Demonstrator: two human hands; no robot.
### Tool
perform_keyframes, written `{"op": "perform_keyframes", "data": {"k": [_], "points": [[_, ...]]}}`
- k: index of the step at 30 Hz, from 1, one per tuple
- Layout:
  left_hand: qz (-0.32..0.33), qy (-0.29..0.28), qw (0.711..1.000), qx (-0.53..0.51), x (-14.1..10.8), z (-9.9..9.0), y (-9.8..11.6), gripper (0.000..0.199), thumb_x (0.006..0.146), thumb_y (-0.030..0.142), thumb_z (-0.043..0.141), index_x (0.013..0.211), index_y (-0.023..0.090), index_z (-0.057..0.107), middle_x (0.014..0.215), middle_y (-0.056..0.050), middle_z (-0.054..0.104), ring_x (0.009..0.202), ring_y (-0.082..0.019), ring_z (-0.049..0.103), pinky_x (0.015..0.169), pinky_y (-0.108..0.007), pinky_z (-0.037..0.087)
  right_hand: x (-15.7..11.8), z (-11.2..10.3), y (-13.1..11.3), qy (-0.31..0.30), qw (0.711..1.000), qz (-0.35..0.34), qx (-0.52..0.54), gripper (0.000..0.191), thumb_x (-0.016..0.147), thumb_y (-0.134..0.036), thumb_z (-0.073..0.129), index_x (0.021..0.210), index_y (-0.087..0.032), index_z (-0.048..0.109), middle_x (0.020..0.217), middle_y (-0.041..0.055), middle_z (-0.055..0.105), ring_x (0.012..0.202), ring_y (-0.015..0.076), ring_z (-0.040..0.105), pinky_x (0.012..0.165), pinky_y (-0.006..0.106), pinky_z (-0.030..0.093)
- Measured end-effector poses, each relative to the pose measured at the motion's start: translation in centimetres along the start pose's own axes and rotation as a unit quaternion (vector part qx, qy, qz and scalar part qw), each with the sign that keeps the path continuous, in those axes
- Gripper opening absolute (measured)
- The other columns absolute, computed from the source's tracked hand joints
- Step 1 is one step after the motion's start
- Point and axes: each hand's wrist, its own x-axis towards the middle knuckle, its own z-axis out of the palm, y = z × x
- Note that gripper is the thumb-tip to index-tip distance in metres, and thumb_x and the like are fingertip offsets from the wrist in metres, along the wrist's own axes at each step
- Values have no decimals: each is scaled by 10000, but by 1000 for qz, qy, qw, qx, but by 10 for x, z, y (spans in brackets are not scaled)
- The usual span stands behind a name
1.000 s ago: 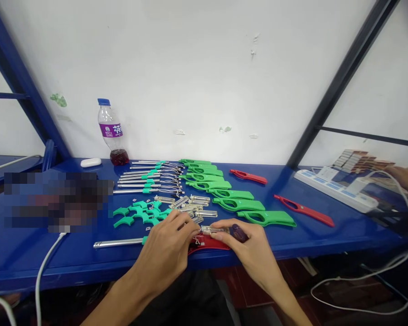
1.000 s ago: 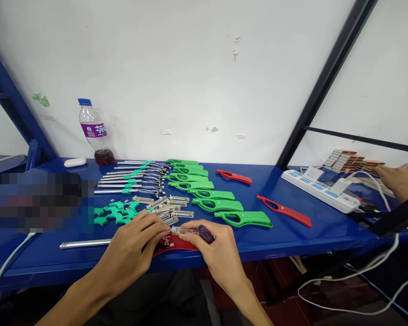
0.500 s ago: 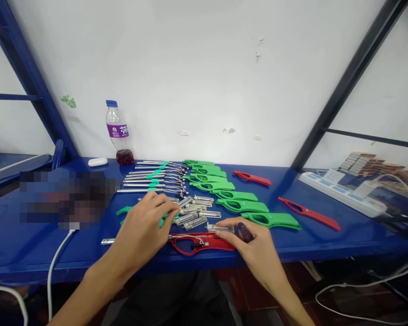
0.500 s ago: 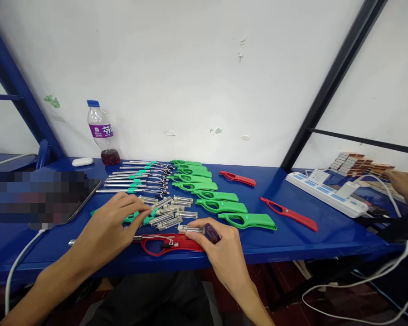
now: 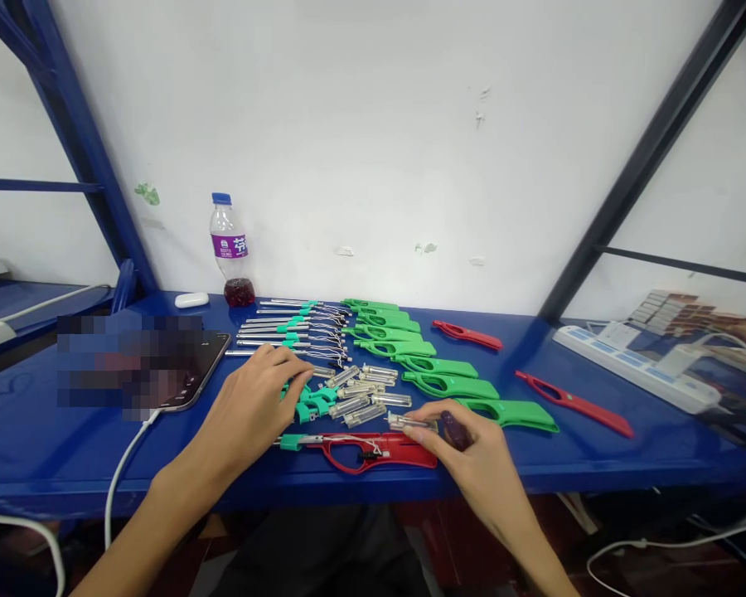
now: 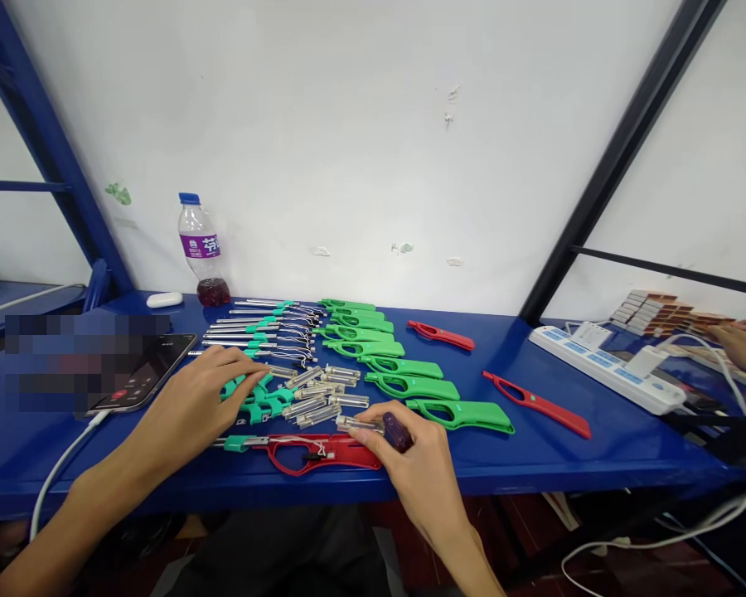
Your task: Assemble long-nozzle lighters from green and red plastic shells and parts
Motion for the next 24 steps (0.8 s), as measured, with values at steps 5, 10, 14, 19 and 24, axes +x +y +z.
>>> {"op": "perform_keyframes", "data": {"k": [5,10,14,19,24], "points": [[-18,-18,999,-35,-4,-26,4,379,1052,420,427,1028,222,749,1031,-74,776,941,-263,698,815,-374,510,20,1,-17,-5,996,-65,-59,172,938,-418,719,879,-256,724,954,8,808,848,235,732,778,298,494],[-3,-119,990,-77,-14,-37,5,279,1025,420,504,993,290,749,1012,-22,775,935,-252,700,802,-359,513,60,13,-22,-20,976,-120,-178,284,1005,-497,611,930,-254,737,834,20,794,671,224,690,642,305,436],[11,-168,981,-98,-22,-35,5,176,963,324,614,1076,335,749,1092,-2,766,1058,-264,689,903,-379,506,68,15,-18,-28,961,-142,-234,310,1018,-506,595,961,-244,750,909,54,804,822,275,733,688,320,444],[-4,-215,973,-85,-23,-32,11,138,941,294,661,1040,320,753,1068,-29,738,1001,-267,688,857,-374,506,28,-3,-22,4,975,-146,-167,281,999,-476,645,863,-247,732,956,41,780,868,244,733,779,318,505],[-11,-232,970,-65,-21,-30,18,124,944,227,643,893,279,743,969,-43,723,946,-268,676,786,-355,486,-6,-8,-15,-76,976,-90,-182,312,877,-528,785,1105,-315,797,1087,32,757,946,258,748,842,328,556]]}}
